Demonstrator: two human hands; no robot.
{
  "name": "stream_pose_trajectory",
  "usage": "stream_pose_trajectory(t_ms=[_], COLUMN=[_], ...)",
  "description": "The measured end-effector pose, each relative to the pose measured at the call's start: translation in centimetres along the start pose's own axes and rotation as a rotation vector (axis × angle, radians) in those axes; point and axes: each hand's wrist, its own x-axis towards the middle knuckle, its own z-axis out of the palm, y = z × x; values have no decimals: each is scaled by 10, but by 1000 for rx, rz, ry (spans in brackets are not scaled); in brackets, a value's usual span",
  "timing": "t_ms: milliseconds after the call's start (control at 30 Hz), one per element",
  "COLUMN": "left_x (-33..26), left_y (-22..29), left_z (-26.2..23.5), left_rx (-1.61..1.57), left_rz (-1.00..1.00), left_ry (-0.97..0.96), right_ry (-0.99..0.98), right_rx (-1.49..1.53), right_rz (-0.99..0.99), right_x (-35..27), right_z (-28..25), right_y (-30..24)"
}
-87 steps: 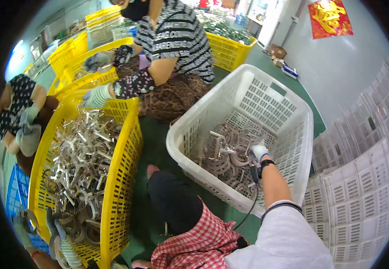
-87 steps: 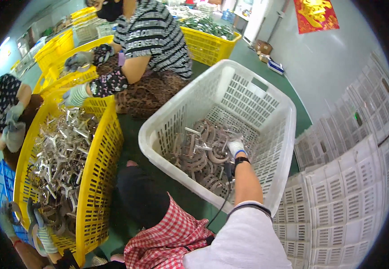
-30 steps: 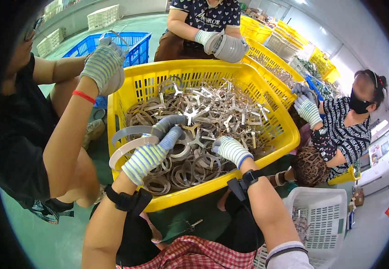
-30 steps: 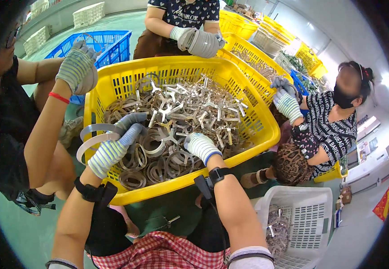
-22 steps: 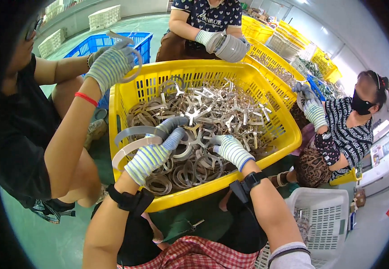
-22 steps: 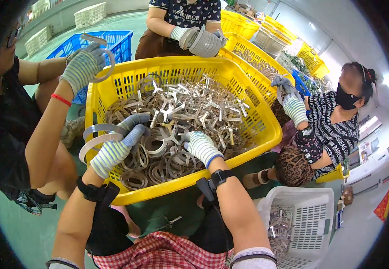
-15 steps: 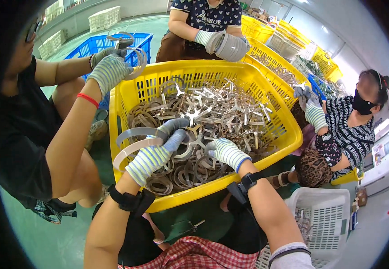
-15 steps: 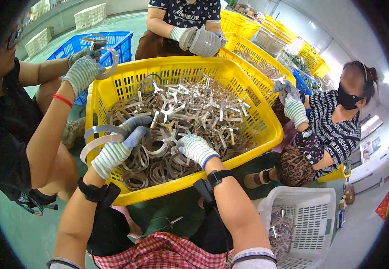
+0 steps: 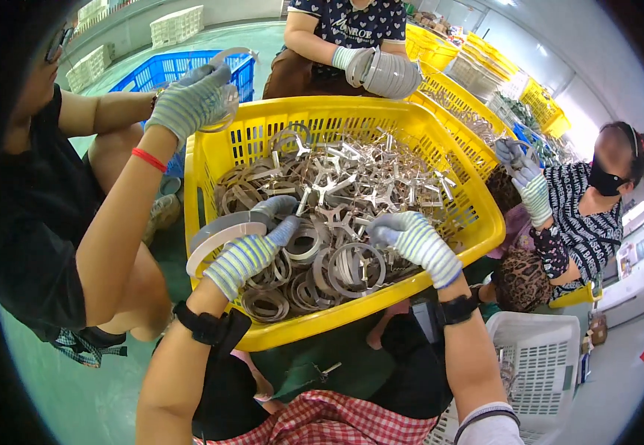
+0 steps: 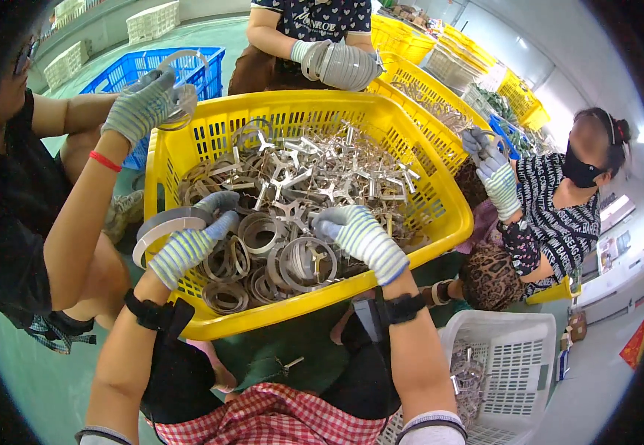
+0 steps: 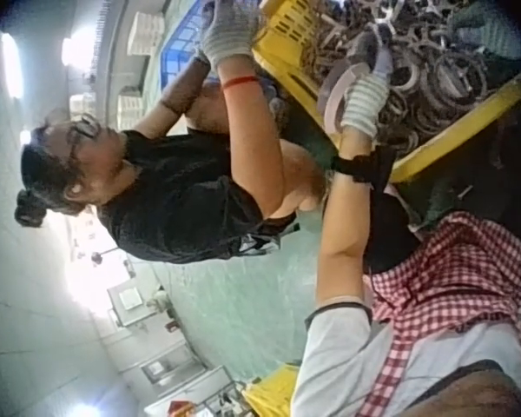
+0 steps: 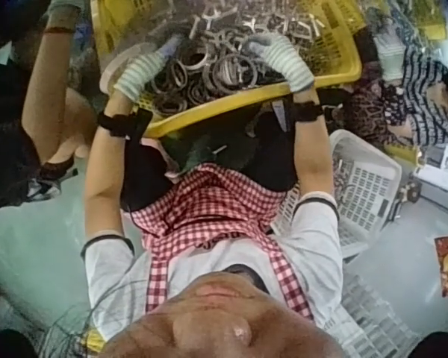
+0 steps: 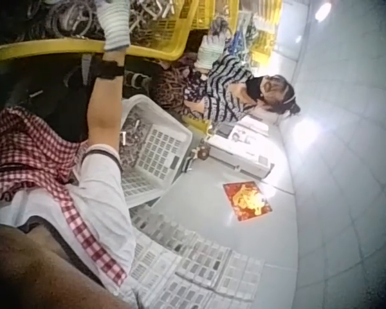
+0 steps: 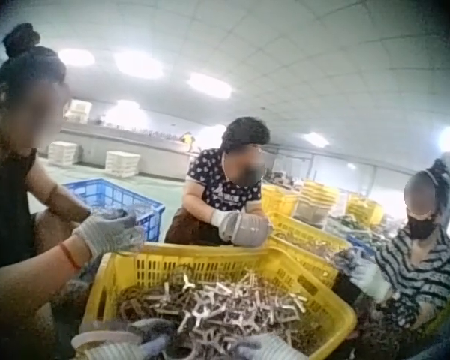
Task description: Sorting and cleaning plastic rings from a bin of scrap material.
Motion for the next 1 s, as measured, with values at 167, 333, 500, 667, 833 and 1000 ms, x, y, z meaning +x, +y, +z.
stream_pose_trajectory(t_ms=[167,333,500,667,833,1000], left_x=[2,10,18,27,35,42], left_y=[11,-3,-47,-55,-44,-41], left_z=[7,14,38,58,62,64], left_rx=[179,443,319,-12,-60,-57], left_rz=[-170,-131,-166,-113,-82,-109], left_ry=[-149,-270,-276,-260,-410,-475], right_ry=[256,566,478,378,319,342], right_rx=[394,587,547,615,704,769], right_rz=[113,100,-1,-53,-42,-90], right_x=[-4,-5,-14,-19,-28,-25], right_z=[-8,-17,-9,-8,-7,-7], right_y=[6,3,-37,-42,-59,-48])
